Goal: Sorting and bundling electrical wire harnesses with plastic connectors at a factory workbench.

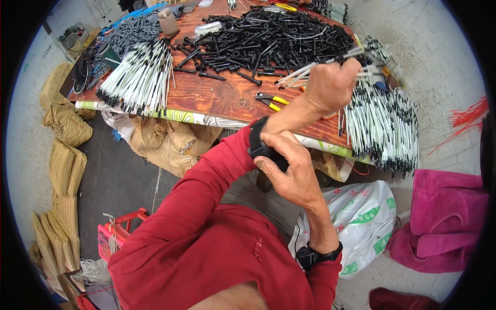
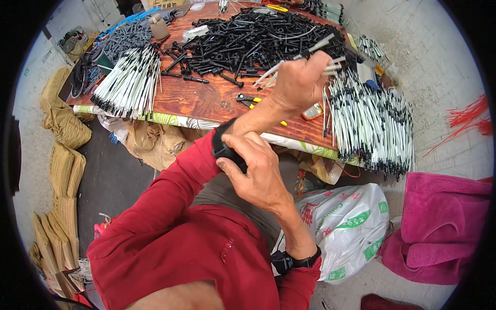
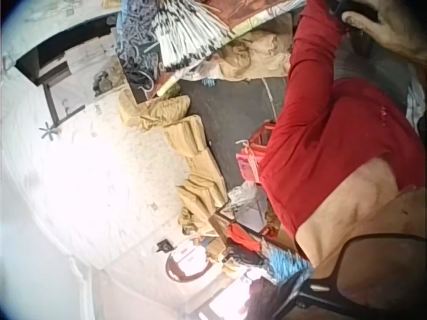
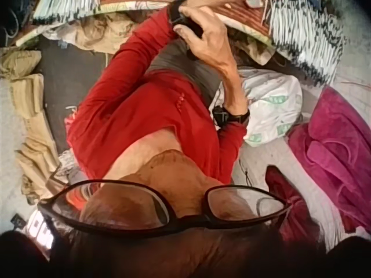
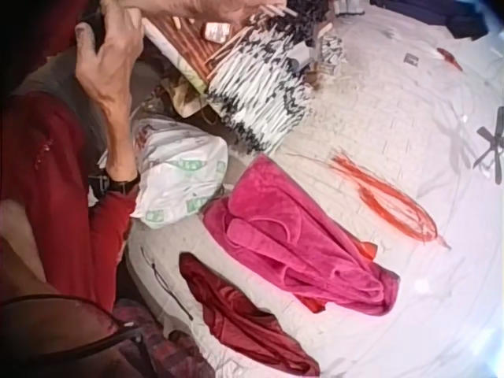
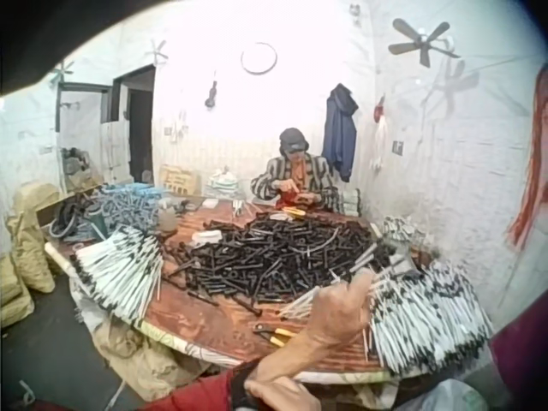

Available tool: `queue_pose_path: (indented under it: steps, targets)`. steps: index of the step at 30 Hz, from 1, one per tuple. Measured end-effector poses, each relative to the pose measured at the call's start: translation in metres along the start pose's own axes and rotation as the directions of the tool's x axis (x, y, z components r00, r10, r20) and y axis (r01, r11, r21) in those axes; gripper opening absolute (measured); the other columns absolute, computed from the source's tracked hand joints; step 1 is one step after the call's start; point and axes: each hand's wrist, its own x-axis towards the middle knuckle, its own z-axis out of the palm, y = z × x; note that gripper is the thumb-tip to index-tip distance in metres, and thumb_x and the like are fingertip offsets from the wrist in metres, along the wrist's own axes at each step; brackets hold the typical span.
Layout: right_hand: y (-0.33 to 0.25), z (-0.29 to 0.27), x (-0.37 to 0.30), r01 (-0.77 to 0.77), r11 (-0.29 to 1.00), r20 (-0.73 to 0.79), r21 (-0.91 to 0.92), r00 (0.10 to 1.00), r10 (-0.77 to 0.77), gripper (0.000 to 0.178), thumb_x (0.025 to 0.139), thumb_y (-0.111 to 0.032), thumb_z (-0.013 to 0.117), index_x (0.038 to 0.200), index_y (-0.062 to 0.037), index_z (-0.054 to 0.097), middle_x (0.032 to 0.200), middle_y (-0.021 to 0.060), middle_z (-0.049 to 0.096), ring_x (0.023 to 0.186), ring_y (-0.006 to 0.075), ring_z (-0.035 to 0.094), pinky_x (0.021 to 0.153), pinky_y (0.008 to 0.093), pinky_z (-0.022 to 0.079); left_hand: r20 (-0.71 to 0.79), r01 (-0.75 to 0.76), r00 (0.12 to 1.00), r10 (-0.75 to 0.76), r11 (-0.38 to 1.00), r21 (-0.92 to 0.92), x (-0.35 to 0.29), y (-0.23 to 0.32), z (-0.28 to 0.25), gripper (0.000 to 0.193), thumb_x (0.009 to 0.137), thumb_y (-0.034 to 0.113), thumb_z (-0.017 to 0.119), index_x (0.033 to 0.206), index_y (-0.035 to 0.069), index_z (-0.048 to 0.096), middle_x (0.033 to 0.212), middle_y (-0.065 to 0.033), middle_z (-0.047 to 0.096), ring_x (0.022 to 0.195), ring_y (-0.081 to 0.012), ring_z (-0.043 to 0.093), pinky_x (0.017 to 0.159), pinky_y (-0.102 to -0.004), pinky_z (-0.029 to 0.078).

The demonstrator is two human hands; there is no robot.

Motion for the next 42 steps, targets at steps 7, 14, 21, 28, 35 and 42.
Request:
queue_pose_path:
  steps: [7,14,21,28,35,42]
  targets:
    - [-0.017,0.011,-0.017,0.156,0.969,0.061,-0.192,0.987,-0.147,0.032,0.078,-0.006,0.072,0.107,0.0018,0.064,0.094,0.0141,0.066,0.087,0.0323,0.062,0.080,0.0400,0.047,-0.064,0.157,0.984,-0.169,0.974,-0.162,0.013,0.000,-0.011,0.013,0.096,0.019,0.057,0.092,0.006,0.057,0.057,-0.0059,0.052,0.050,-0.0208,0.055,0.045,-0.0327,0.041]
    - [-0.016,0.026,-0.035,0.122,0.972,-0.077,-0.202,0.987,-0.140,0.028,0.077,-0.005,0.072,0.104,-0.0011,0.066,0.095,0.0139,0.068,0.092,0.0332,0.064,0.082,0.0411,0.047,0.205,0.455,0.824,-0.528,0.401,-0.795,0.032,0.019,-0.048,0.031,0.103,0.034,0.051,0.098,0.004,0.057,0.064,0.0043,0.046,0.054,-0.0029,0.037,0.046,-0.0205,0.030]
    - [-0.004,0.019,-0.035,-0.032,0.995,-0.075,0.097,0.996,0.039,0.014,0.088,-0.009,0.064,0.099,-0.0003,0.067,0.092,0.0148,0.068,0.088,0.0315,0.066,0.076,0.0379,0.049,0.245,0.404,0.874,-0.421,0.346,-0.847,0.031,0.069,-0.070,0.033,0.104,0.034,0.047,0.098,0.003,0.057,0.064,0.0042,0.046,0.053,-0.0021,0.035,0.047,-0.0195,0.029]
    - [-0.008,0.018,-0.035,-0.324,0.921,-0.021,0.218,0.942,0.336,0.011,0.088,-0.009,0.063,0.094,-0.0013,0.068,0.085,0.0121,0.068,0.081,0.0274,0.064,0.074,0.0360,0.049,0.230,0.319,0.937,-0.263,0.375,-0.870,0.023,0.084,-0.059,0.031,0.105,0.031,0.047,0.096,0.003,0.057,0.064,0.0047,0.046,0.054,-0.0017,0.039,0.050,-0.0183,0.030]
    - [-0.012,0.022,-0.037,0.051,0.998,-0.019,-0.042,0.998,-0.052,0.012,0.089,-0.007,0.062,0.096,-0.0005,0.068,0.083,0.0104,0.067,0.080,0.0246,0.061,0.076,0.0351,0.047,0.107,0.227,0.969,-0.221,0.646,-0.729,0.021,0.063,-0.049,0.020,0.101,0.020,0.053,0.095,0.001,0.056,0.067,-0.0015,0.053,0.058,-0.0071,0.051,0.052,-0.0226,0.039]
    - [-0.017,0.013,-0.036,-0.091,0.970,0.136,0.226,0.989,0.061,0.020,0.084,-0.004,0.062,0.103,-0.0035,0.069,0.095,0.0103,0.069,0.089,0.0300,0.061,0.085,0.0391,0.046,-0.058,-0.201,0.980,0.192,0.932,-0.301,0.007,0.052,-0.035,0.014,0.083,0.002,0.061,0.096,0.002,0.059,0.073,-0.0110,0.062,0.061,-0.0244,0.065,0.051,-0.0337,0.048]
